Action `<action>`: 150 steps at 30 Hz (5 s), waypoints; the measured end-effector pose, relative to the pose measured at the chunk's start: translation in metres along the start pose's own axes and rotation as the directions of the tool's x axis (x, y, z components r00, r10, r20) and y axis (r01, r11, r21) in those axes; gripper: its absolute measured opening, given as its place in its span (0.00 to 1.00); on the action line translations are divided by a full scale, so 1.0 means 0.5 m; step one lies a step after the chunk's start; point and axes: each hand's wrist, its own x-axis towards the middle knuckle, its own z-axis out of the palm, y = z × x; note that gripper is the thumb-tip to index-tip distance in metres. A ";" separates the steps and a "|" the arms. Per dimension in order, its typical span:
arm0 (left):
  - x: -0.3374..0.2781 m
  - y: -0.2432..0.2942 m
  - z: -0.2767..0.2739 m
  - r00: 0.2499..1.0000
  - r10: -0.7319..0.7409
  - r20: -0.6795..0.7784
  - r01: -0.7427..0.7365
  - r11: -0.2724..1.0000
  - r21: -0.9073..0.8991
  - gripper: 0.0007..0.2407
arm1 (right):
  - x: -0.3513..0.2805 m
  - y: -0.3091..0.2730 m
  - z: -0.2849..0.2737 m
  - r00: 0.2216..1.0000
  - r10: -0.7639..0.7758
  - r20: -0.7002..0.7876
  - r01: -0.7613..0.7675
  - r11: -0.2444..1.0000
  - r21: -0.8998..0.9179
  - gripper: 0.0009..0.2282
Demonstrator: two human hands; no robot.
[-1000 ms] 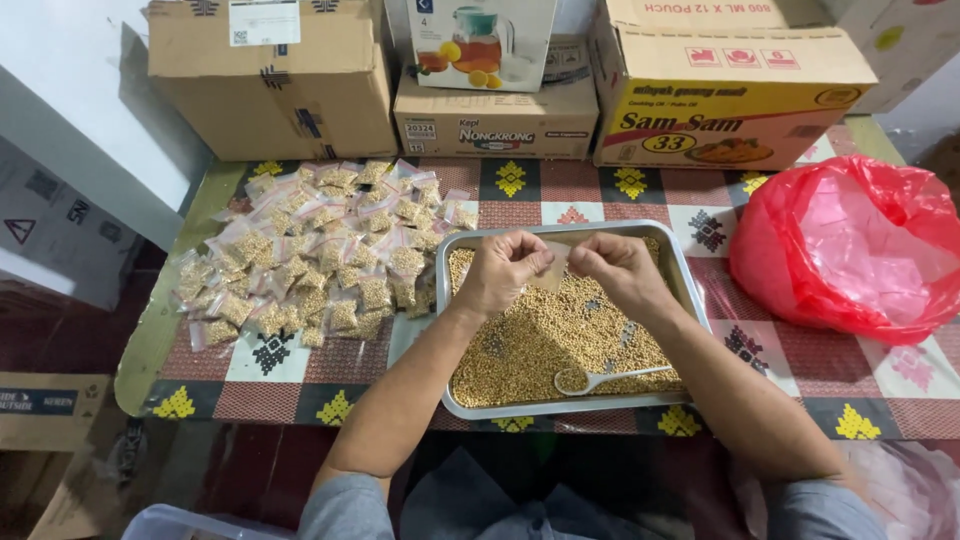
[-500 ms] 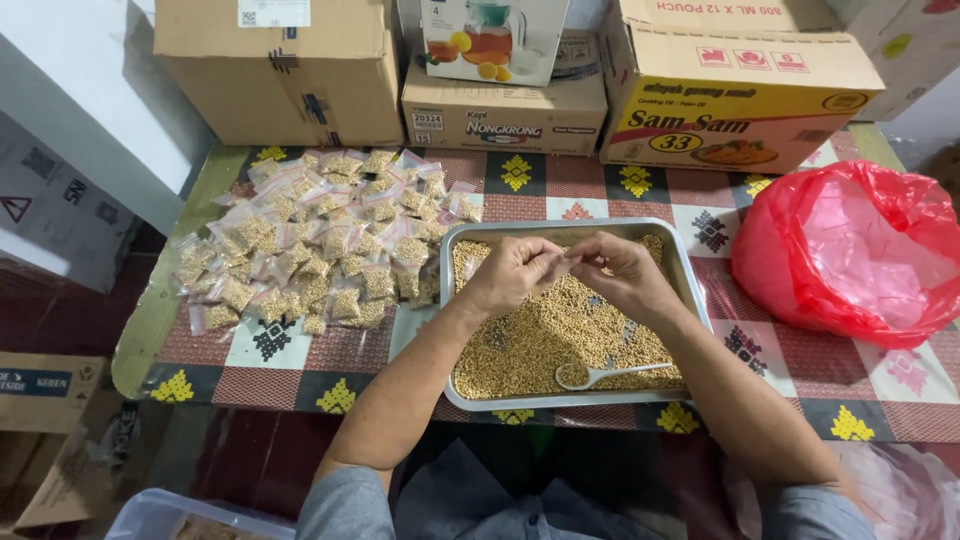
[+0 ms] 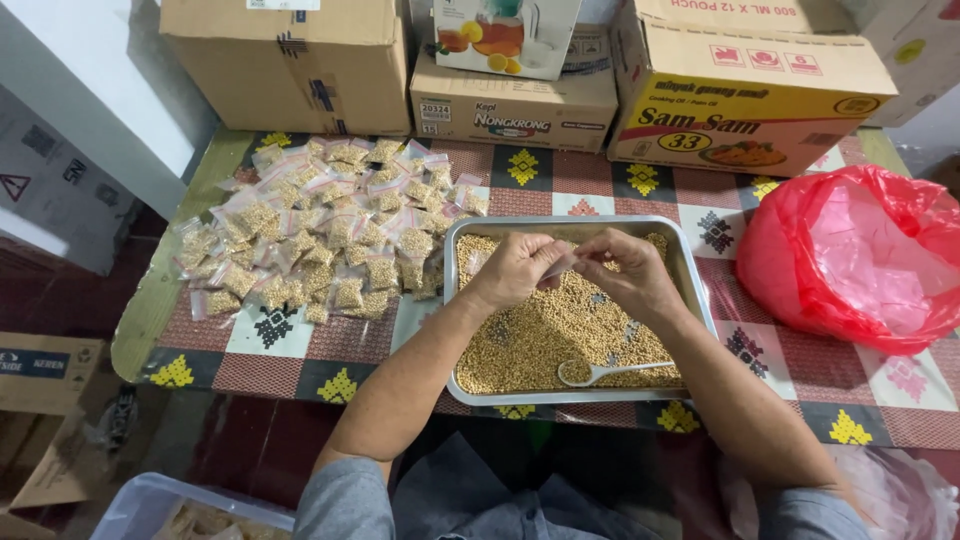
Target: Filling small plastic bags with grains using a spoon from a tray and organizing them into a pile.
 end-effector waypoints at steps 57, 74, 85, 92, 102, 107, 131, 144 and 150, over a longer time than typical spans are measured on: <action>0.005 -0.021 -0.013 0.925 0.380 -0.018 -0.169 0.453 0.875 0.09 | -0.031 -0.140 -0.098 0.865 0.355 0.356 -0.043 0.758 -0.651 0.08; 0.006 -0.019 -0.010 0.979 0.202 -0.039 -0.081 0.549 0.832 0.08 | -0.134 -0.082 -0.081 0.655 0.467 0.594 0.047 0.760 -0.649 0.07; 0.007 -0.033 -0.010 0.958 0.282 -0.053 -0.107 0.520 0.847 0.10 | -0.130 -0.024 -0.098 0.814 0.424 0.397 0.005 0.679 -0.734 0.07; 0.015 -0.050 -0.013 0.966 0.255 -0.046 -0.103 0.538 0.837 0.09 | -0.123 -0.023 -0.076 0.826 0.329 0.458 0.075 0.741 -0.667 0.06; 0.008 -0.035 -0.020 0.961 0.277 -0.024 -0.134 0.536 0.833 0.11 | -0.085 -0.094 -0.062 0.801 0.297 0.520 -0.005 0.872 -0.490 0.07; 0.010 -0.047 -0.016 0.968 0.249 0.037 -0.178 0.575 0.799 0.10 | -0.037 -0.115 -0.149 0.899 0.269 0.347 -0.003 0.794 -0.608 0.08; -0.003 0.002 0.000 0.964 0.228 0.135 -0.233 0.489 0.841 0.16 | 0.095 -0.299 -0.072 0.857 0.423 0.294 0.257 0.143 -0.956 0.12; 0.007 -0.015 -0.020 0.868 0.496 0.029 -0.316 0.507 0.801 0.09 | -0.060 -0.078 -0.029 0.801 0.274 0.531 0.229 0.680 -0.697 0.05; -0.007 -0.001 -0.016 0.955 0.282 -0.092 -0.117 0.643 0.757 0.12 | -0.056 -0.120 -0.011 0.760 0.410 0.504 -0.116 0.849 -0.515 0.07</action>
